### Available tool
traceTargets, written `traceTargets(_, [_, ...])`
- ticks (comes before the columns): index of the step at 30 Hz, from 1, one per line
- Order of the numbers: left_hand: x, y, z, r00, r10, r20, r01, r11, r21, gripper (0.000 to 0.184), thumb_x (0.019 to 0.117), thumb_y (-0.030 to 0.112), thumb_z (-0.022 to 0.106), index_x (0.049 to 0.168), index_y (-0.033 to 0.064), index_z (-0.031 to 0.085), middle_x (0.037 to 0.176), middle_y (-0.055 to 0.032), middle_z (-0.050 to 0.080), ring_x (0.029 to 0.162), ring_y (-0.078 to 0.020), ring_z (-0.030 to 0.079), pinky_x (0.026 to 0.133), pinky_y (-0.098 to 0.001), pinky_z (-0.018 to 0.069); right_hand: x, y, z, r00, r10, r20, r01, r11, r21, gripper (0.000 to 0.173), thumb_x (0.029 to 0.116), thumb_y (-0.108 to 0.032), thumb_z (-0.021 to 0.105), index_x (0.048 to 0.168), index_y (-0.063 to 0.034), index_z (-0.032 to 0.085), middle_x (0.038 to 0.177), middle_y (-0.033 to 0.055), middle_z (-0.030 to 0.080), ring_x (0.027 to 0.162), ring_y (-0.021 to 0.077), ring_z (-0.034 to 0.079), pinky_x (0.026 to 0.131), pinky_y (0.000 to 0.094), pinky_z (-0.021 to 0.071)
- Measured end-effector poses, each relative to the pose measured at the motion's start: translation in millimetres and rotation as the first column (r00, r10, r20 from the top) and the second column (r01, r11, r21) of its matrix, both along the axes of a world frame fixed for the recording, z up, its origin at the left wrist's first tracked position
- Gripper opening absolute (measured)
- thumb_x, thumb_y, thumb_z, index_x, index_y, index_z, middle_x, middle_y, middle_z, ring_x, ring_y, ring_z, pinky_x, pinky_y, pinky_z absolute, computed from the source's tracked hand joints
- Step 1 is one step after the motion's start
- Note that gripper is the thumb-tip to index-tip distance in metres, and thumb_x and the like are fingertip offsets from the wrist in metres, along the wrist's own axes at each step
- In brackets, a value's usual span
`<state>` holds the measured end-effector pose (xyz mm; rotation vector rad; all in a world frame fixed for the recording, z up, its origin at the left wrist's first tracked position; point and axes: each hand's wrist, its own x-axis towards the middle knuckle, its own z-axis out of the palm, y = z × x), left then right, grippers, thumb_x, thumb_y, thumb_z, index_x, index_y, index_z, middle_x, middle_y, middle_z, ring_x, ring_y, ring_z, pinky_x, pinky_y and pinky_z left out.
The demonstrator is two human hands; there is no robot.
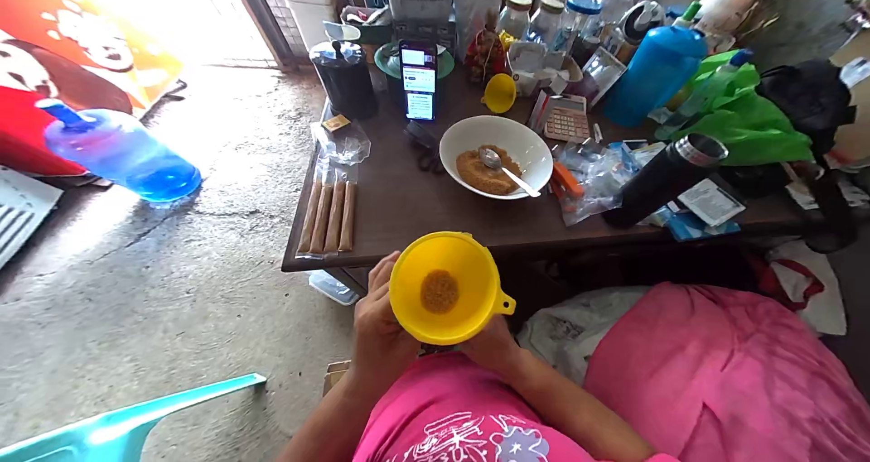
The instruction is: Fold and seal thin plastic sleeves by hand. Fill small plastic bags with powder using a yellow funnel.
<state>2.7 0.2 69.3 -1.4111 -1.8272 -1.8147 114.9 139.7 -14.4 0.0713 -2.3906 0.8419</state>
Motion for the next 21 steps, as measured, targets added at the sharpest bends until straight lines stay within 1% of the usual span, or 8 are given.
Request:
traceTargets(3, [1.2,1.5,-0.5,0.999,0.013,-0.031,-0.014,0.999,-0.033,0.012,0.098,0.028,0.067,0.105,0.0189,0.07,0.105,0.0127,0.072,0.112,0.0029,0.061,0.116,-0.0312,0.0368,2.9,-1.1,0.2,0.994,-0.039,0.099,0.047,0.996,-0.082,0.02,0.0973,-0.012,0.063,0.09,0.0031,0.074,0.08,0.0154,0.073,0.072,0.0273,0.074,0.065,0.0455,0.0597])
traceTargets(6, [1.2,-0.1,0.6,0.999,0.006,-0.043,-0.007,0.999,-0.034,0.011,0.0995,0.03,0.065,0.107,0.0217,0.068,0.109,0.0166,0.071,0.117,0.0049,0.06,0.118,-0.0302,0.0377,-0.9,0.5,5.9,0.998,-0.037,-0.056,0.038,0.999,0.023,0.022,0.0984,-0.017,0.061,0.085,-0.004,0.072,0.073,0.0077,0.071,0.067,0.0178,0.07,0.06,0.0334,0.0576])
traceTargets(9, [0.1,-0.9,1.4,0.999,0.017,-0.027,-0.018,0.999,-0.047,0.012,0.0985,0.029,0.067,0.105,0.0198,0.071,0.106,0.0132,0.072,0.112,0.0029,0.061,0.116,-0.0322,0.0361,1.2,-1.3,-2.1,0.997,-0.031,0.067,0.035,0.997,-0.066,0.018,0.0975,-0.011,0.063,0.095,0.0014,0.075,0.077,0.0141,0.073,0.07,0.0266,0.073,0.063,0.0447,0.0594])
traceTargets(10, [-2.1,1.3,-0.2,1.0,0.012,-0.014,-0.013,0.999,-0.045,0.012,0.0976,0.03,0.068,0.107,0.0229,0.072,0.11,0.0161,0.072,0.115,0.0036,0.061,0.117,-0.0314,0.0391,-1.9,2.2,-1.5,0.999,-0.024,0.03,0.025,0.999,-0.03,0.018,0.097,-0.012,0.063,0.099,-0.0018,0.078,0.076,0.0111,0.073,0.068,0.0236,0.073,0.061,0.0419,0.0595])
traceTargets(12, [-1.8,-0.3,-1.6,1.0,0.008,-0.005,-0.008,0.999,-0.038,0.012,0.0977,0.03,0.068,0.108,0.0244,0.071,0.113,0.0182,0.071,0.118,0.0046,0.06,0.117,-0.0306,0.0397,-1.9,1.4,-0.2,0.999,0.016,-0.038,-0.016,1.0,0.015,0.019,0.0989,-0.015,0.06,0.093,-0.006,0.075,0.076,0.0067,0.073,0.068,0.0173,0.071,0.06,0.034,0.0581])
traceTargets(15, [-2.2,-1.2,-1.3,1.0,0.02,-0.001,-0.02,0.999,-0.03,0.012,0.0967,0.029,0.07,0.105,0.0212,0.071,0.106,0.0149,0.072,0.112,0.0034,0.061,0.116,-0.0312,0.0375,1.1,-3.1,-7.3,0.995,0.02,0.095,-0.009,0.993,-0.115,0.019,0.0991,-0.012,0.061,0.095,0.0003,0.075,0.08,0.0127,0.074,0.071,0.0237,0.073,0.065,0.0432,0.0601])
traceTargets(19, [-6.1,-3.3,-0.3,0.998,0.024,0.059,-0.024,1.0,0.007,0.016,0.0941,0.031,0.074,0.11,0.029,0.072,0.117,0.0198,0.07,0.117,0.0031,0.061,0.109,-0.0268,0.0476,-1.7,-2.7,-8.7,0.997,0.063,0.045,-0.06,0.996,-0.073,0.023,0.1015,-0.016,0.058,0.09,-0.0038,0.072,0.074,0.0076,0.071,0.065,0.0175,0.069,0.059,0.0348,0.0577])
traceTargets(21, [-8.1,-3.1,1.2,0.996,0.049,0.071,-0.048,0.999,-0.01,0.013,0.0931,0.029,0.074,0.105,0.0249,0.073,0.11,0.0162,0.073,0.113,0.0024,0.063,0.11,-0.0283,0.0466,-2.9,0.6,-13.7,0.988,0.044,0.148,-0.022,0.989,-0.149,0.023,0.1019,-0.014,0.058,0.095,-0.0007,0.075,0.078,0.0116,0.073,0.067,0.022,0.071,0.063,0.0411,0.0588])
